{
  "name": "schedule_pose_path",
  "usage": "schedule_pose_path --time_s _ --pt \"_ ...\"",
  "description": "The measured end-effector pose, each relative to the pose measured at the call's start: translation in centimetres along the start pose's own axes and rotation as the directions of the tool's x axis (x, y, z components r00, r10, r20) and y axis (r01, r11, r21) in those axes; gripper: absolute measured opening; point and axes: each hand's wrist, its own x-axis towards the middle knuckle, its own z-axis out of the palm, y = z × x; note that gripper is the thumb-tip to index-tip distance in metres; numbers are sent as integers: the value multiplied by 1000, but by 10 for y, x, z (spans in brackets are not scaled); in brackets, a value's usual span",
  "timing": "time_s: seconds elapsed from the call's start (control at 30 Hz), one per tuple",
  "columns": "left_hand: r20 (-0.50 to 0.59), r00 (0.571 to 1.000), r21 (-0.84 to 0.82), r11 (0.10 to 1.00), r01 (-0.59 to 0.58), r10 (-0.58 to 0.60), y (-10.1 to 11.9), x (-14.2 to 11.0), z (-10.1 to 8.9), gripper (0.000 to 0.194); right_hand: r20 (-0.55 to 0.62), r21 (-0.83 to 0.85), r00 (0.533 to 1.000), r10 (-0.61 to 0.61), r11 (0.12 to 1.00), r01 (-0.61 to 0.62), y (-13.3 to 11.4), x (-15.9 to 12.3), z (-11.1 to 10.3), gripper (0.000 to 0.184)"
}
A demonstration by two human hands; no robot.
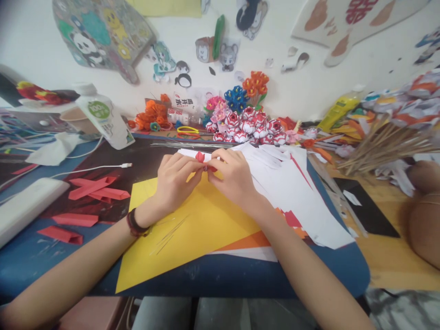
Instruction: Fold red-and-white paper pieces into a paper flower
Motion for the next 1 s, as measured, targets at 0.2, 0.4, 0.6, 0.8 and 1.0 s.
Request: schedule_pose_path --time_s 0.2,0.4,0.6,0.8,1.0 --pt "69 997 -47 998 -38 42 -3 -1 2 11 6 107 999 41 993 -42 2 -4 5 12" --pt "164 977 12 990 -141 137 -4 0 -1 16 45 220 998 -38 975 27 7 -4 5 20" --pt "233 950 76 970 -231 208 -4 1 -3 21 41 279 999 34 959 -44 3 -8 9 23" --pt "252 949 77 974 -215 189 -2 2 -4 21 136 391 983 121 905 -166 2 -5 5 23" --pt "329 942 11 997 -77 69 2 7 -6 19 260 503 945 198 808 -308 4 -1 2 19"
